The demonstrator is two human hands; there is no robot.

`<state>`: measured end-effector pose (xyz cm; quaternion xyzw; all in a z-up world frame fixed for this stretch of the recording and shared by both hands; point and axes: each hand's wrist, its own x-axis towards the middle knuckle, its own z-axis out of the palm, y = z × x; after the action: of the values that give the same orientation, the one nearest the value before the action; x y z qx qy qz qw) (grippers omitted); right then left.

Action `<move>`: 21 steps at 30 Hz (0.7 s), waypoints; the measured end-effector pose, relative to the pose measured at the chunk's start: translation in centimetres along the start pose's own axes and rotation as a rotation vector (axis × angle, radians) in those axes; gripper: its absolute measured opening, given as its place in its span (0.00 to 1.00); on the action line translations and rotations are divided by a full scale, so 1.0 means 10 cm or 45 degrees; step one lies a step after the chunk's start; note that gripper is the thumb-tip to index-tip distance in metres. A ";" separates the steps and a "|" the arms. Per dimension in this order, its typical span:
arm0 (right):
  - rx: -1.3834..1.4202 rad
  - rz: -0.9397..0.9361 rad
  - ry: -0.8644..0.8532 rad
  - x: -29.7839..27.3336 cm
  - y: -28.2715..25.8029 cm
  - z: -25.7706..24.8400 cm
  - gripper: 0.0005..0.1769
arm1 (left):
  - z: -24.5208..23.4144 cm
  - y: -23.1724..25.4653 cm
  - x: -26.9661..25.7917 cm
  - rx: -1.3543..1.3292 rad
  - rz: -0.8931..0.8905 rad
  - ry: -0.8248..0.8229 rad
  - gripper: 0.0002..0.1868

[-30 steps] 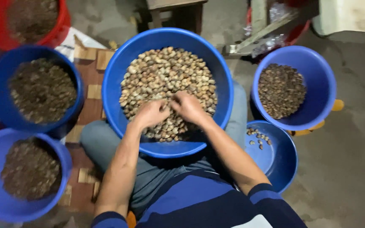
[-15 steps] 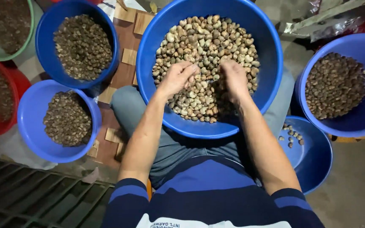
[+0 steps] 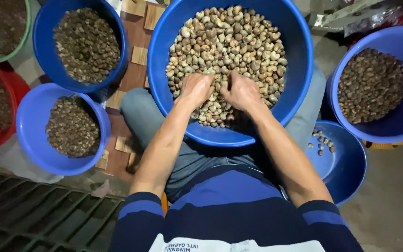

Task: Manually sorting nuts from a large central bowl into several smaller surrounding bowls based on visual inspection.

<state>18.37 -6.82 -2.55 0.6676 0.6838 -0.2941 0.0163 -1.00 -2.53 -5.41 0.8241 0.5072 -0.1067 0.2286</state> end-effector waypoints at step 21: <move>0.613 0.029 0.247 -0.10 -0.11 -0.24 0.21 | -0.65 0.10 -0.23 -1.757 0.006 0.259 0.19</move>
<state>18.32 -6.61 0.26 0.6850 0.5849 -0.3827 -0.2056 -1.57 -1.58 1.44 0.4975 0.4761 0.3183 0.6515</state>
